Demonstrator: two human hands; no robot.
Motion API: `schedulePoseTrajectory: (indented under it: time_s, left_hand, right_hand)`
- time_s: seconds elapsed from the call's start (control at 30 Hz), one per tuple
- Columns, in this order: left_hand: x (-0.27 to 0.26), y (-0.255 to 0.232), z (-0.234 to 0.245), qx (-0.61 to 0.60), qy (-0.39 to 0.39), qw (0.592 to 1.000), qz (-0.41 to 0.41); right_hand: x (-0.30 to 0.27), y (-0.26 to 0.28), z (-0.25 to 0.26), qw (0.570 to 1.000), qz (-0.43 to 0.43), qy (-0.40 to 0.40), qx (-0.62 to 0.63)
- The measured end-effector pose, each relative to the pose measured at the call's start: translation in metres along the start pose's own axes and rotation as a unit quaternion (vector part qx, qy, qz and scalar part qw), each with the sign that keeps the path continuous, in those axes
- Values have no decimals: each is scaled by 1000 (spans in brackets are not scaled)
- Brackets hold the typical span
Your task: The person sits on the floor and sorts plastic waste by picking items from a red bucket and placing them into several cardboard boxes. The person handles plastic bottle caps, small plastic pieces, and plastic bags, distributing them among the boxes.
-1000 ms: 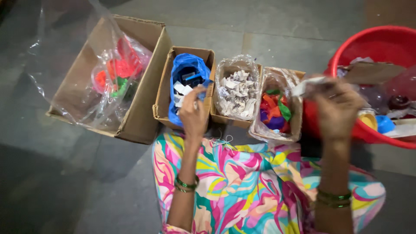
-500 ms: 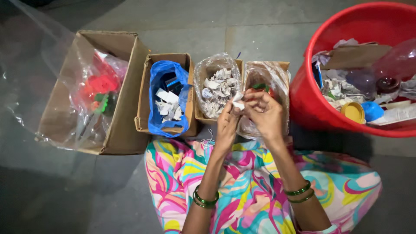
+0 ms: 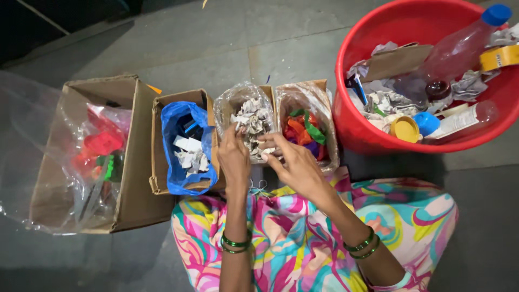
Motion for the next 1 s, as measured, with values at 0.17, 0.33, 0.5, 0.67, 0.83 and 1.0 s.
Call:
schedulePoseTrajectory:
  time_s: [0.17,0.33,0.5,0.67,0.83,1.0]
  left_hand:
    - [19,-8,4,75,37,985,-153]
    - [14,-22,39,-27,-23,991,-126]
    - [20,27,61,-118,-85,989,1]
    - [24,70,44,-269,-46,958,89]
    - [21,84,43,-322,-47,940,106]
    - [17,91,42,-378,-59,915,126]
  right_hand:
    - [-4,31,44,987,63,-41,-143]
    - [-33,44,128,958,-8,-202,-204]
    - [-53,22,200,900,-94,-214,-368]
    - [-38,3,202,860,-269,-100,-421]
    - [-36,-24,204,872,-284,-71,-393]
    - [-47,-51,209,908,-271,-70,-312]
Point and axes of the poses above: each hand's wrist, its own x-axis towards the middle knuckle, its own z-axis out of the back of the hand, y = z × x, the point moved 3 cm from there along x, towards the middle knuckle, and after that the axes turned 6 degrees about z, right-handed, at the moved point
